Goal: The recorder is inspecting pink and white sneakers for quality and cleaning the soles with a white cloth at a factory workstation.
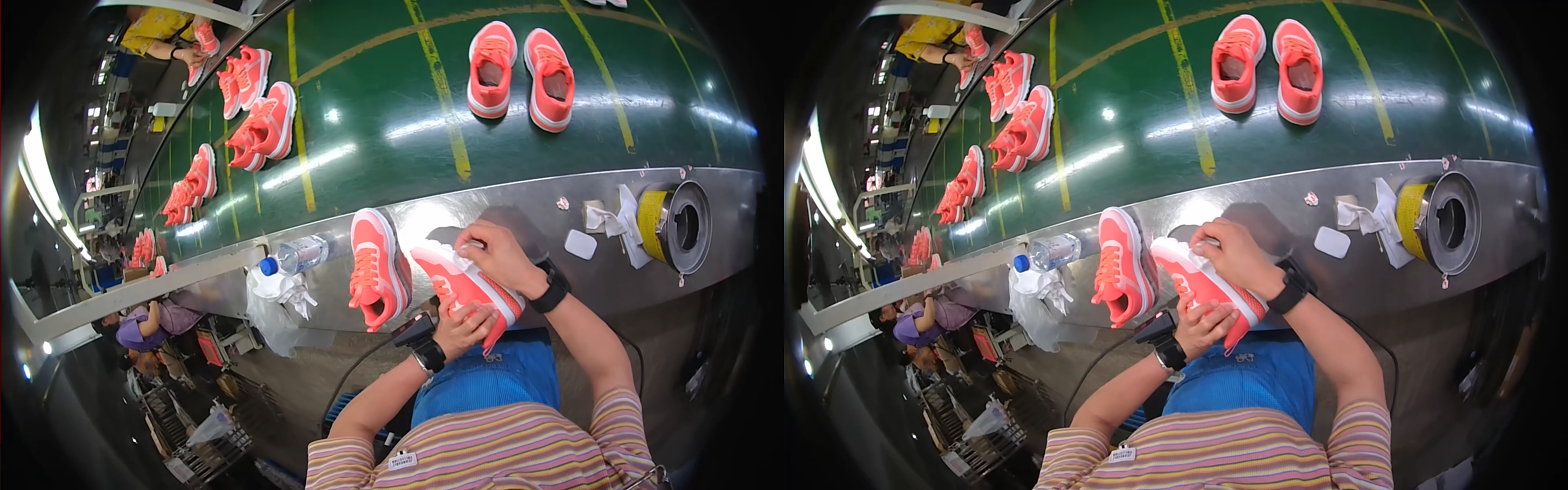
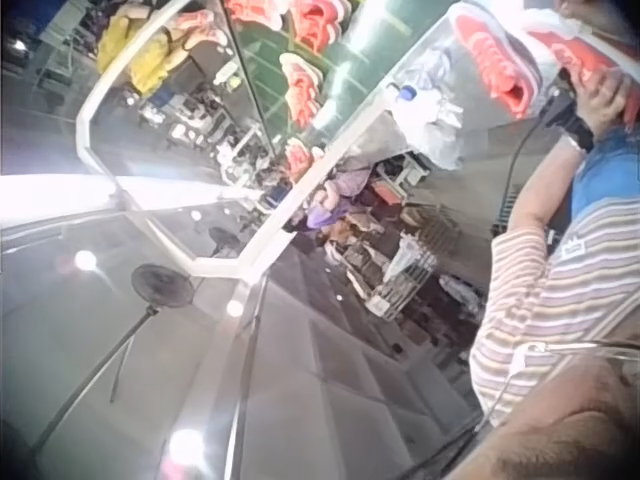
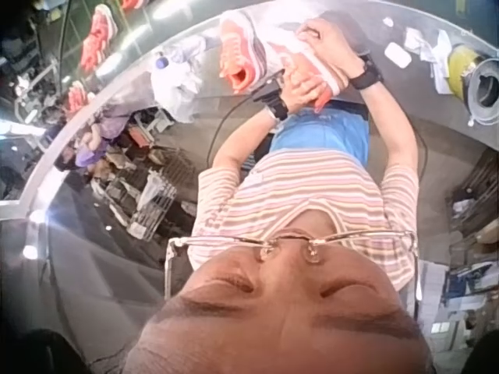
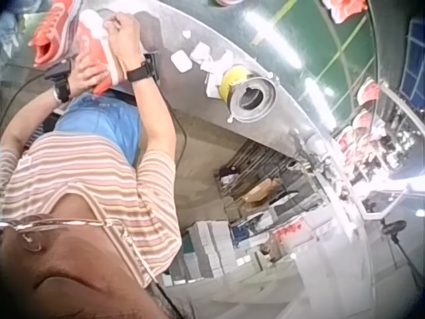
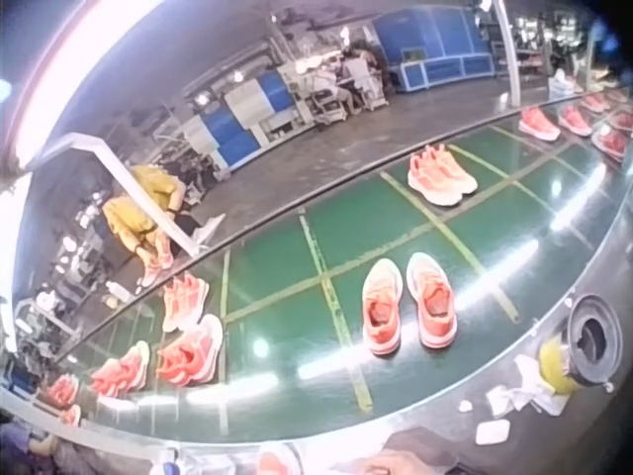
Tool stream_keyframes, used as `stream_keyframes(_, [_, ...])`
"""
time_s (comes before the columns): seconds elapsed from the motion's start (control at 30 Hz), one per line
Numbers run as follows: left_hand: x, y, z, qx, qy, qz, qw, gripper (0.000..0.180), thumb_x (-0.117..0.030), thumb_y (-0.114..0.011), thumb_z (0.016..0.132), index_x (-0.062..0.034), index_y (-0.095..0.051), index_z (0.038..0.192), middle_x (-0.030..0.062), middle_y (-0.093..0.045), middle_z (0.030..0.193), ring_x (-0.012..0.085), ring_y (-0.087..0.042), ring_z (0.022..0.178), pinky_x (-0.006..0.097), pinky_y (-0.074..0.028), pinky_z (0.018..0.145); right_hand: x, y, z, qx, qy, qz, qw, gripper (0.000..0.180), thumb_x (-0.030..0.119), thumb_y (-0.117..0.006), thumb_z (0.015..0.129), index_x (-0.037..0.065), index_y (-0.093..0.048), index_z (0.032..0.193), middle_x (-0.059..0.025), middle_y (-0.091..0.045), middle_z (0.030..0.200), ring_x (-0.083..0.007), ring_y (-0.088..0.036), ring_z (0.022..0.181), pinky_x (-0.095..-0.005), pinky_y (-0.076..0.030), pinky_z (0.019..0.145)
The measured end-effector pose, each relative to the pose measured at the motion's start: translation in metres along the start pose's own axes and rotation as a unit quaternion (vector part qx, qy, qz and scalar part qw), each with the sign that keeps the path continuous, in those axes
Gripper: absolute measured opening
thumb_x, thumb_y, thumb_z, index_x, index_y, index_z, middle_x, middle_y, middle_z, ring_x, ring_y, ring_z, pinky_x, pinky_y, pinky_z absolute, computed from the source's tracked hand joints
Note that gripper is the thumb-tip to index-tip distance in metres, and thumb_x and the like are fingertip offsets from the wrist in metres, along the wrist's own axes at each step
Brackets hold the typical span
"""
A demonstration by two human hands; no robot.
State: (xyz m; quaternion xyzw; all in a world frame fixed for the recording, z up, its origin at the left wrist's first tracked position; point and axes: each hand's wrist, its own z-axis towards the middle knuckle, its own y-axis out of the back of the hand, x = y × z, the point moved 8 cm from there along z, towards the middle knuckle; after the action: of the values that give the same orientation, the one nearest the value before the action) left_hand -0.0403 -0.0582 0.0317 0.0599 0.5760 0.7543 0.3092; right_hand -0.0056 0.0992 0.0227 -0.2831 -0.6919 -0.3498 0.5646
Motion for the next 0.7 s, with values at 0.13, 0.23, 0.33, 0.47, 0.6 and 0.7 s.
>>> stream_keyframes(0.13, [0.001,0.001,-0.003,-0.003,0.002,0.006,1.000,0.037,-0.018,-0.061,0.070,-0.0213,-0.057,0.107,-0.0057,-0.051,0.116,0.0156,-0.042,0.106,0.051,-0.029,0.095,-0.004,0.004,-0.017,-0.015,-0.037,-0.003,0.999,0.010,0.004,-0.062,0.074,0.003,-0.063,0.083,-0.0048,-0.056,0.077,-0.0133,-0.049,0.066,-0.0254,-0.039,0.061])
stream_keyframes(0.23, [-0.001,0.002,-0.002,-0.016,0.003,0.006,1.000,0.036,-0.018,-0.062,0.070,-0.0216,-0.058,0.106,-0.0060,-0.051,0.115,0.0155,-0.042,0.105,0.051,-0.030,0.094,0.003,-0.001,-0.008,-0.010,-0.003,-0.006,1.000,0.009,0.005,-0.062,0.074,0.003,-0.062,0.083,-0.0062,-0.055,0.076,-0.0152,-0.050,0.066,-0.0266,-0.040,0.062])
stream_keyframes(0.33, [-0.001,0.001,-0.001,-0.024,0.000,0.003,1.000,0.035,-0.019,-0.062,0.070,-0.0220,-0.058,0.105,-0.0059,-0.051,0.114,0.0154,-0.043,0.105,0.051,-0.031,0.093,0.012,-0.015,0.019,0.025,0.046,-0.063,0.997,0.008,0.007,-0.061,0.075,0.003,-0.061,0.082,-0.0079,-0.055,0.076,-0.0172,-0.052,0.068,-0.0283,-0.041,0.064])
stream_keyframes(0.47, [0.000,0.000,-0.005,-0.031,0.000,0.008,0.999,0.035,-0.019,-0.062,0.070,-0.0232,-0.059,0.105,-0.0060,-0.051,0.113,0.0150,-0.043,0.105,0.051,-0.031,0.093,0.017,-0.023,0.029,0.072,0.043,-0.080,0.993,0.008,0.007,-0.059,0.076,0.002,-0.060,0.082,-0.0095,-0.054,0.076,-0.0193,-0.054,0.070,-0.0301,-0.042,0.064])
stream_keyframes(0.6, [0.000,-0.004,-0.013,-0.036,0.011,0.006,0.999,0.035,-0.018,-0.064,0.070,-0.0241,-0.059,0.104,-0.0065,-0.049,0.111,0.0141,-0.043,0.105,0.051,-0.031,0.093,-0.005,-0.007,0.004,0.099,-0.057,-0.047,0.992,0.009,0.003,-0.057,0.076,0.002,-0.060,0.084,-0.0103,-0.054,0.076,-0.0193,-0.055,0.070,-0.0296,-0.042,0.063])
stream_keyframes(0.7, [0.001,-0.007,-0.012,-0.061,0.017,-0.005,0.998,0.036,-0.018,-0.066,0.070,-0.0247,-0.058,0.104,-0.0062,-0.048,0.111,0.0134,-0.043,0.106,0.050,-0.031,0.093,-0.012,-0.015,0.013,0.100,-0.046,-0.063,0.992,0.011,-0.001,-0.055,0.077,0.002,-0.061,0.085,-0.0094,-0.054,0.077,-0.0160,-0.055,0.072,-0.0275,-0.042,0.064])
